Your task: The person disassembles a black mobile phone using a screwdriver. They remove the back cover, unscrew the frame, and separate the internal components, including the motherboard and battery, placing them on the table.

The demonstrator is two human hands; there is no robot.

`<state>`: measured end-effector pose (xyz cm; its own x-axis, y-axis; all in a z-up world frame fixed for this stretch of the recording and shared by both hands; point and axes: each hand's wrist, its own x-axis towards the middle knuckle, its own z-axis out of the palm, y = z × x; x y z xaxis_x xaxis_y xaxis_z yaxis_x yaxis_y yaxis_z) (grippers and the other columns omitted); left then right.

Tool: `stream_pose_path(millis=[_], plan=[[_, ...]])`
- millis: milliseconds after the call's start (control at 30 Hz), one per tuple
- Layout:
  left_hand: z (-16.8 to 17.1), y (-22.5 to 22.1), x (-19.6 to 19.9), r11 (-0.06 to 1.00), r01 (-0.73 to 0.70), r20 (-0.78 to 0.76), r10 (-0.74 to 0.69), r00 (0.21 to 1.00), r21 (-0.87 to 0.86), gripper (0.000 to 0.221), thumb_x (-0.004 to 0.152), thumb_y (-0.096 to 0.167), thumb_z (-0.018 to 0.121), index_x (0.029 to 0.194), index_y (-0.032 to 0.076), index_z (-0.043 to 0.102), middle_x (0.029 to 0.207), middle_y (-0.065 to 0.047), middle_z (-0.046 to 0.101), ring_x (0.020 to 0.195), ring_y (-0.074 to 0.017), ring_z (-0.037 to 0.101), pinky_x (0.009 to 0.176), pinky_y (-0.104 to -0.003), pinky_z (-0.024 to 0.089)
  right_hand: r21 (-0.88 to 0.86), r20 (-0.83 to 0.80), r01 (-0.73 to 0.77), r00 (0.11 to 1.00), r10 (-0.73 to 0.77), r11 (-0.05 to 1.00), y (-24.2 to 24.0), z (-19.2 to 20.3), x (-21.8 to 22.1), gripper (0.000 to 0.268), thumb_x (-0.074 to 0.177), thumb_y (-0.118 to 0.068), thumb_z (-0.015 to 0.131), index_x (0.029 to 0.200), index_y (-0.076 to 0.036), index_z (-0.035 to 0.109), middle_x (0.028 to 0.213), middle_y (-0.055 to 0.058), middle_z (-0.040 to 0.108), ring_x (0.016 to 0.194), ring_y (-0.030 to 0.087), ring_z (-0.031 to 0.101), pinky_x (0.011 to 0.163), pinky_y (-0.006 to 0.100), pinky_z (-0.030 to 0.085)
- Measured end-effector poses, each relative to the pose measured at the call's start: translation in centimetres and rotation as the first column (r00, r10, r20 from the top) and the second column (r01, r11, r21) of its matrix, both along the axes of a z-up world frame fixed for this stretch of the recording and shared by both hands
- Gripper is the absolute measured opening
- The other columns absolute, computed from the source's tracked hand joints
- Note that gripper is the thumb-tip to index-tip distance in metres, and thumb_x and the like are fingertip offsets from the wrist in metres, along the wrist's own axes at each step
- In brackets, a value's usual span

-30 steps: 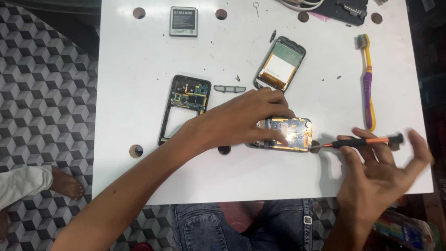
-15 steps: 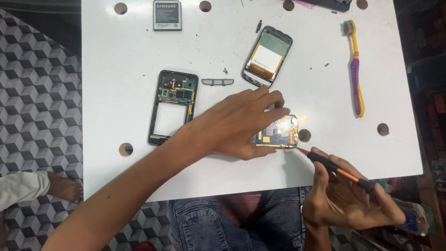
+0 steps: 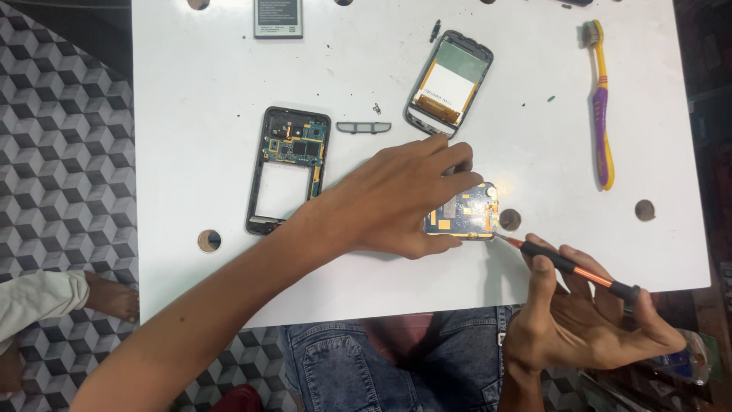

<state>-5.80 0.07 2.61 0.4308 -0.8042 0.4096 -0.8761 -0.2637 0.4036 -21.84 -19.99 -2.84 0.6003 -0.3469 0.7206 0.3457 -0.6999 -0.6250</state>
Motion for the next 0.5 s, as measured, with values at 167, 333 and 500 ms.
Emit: stream_pose_path(millis=[167,333,500], plan=[[0.1,-0.1,-0.2,0.999,-0.033,0.014,0.033,0.999,0.001,0.066,0.075,0.044,0.083,0.120,-0.001,0.065,0.113,-0.013,0.061,0.102,-0.0292,0.058,0.084,-0.042,0.055,-0.076,-0.048,0.061,0.997,-0.065,0.995,-0.1,0.2,0.2,0.059,0.103,0.024,0.060,0.136,-0.002,0.018,0.126,0.033,0.049,0.107,0.046,0.074,0.095,0.049,0.067],[0.7,-0.1,-0.6,0.997,-0.081,-0.010,0.081,0.997,-0.006,0.065,0.074,0.041,0.083,0.121,0.000,0.062,0.113,-0.013,0.062,0.099,-0.0279,0.059,0.081,-0.041,0.055,0.061,0.003,-0.013,1.000,0.013,0.998,0.1,0.3,-0.1,0.057,0.109,0.017,0.057,0.141,-0.006,0.014,0.120,0.025,0.057,0.108,0.040,0.073,0.099,0.046,0.068],[1.5,0.4,-0.2,0.991,-0.068,-0.167,0.087,0.982,0.117,0.068,0.073,0.042,0.084,0.123,0.003,0.061,0.109,-0.010,0.065,0.099,-0.0262,0.060,0.083,-0.041,0.054,0.230,0.000,-0.015,1.000,0.016,0.973,-0.4,0.9,0.3,0.056,0.109,0.012,0.057,0.145,-0.003,0.017,0.115,0.021,0.060,0.102,0.033,0.075,0.092,0.041,0.069]])
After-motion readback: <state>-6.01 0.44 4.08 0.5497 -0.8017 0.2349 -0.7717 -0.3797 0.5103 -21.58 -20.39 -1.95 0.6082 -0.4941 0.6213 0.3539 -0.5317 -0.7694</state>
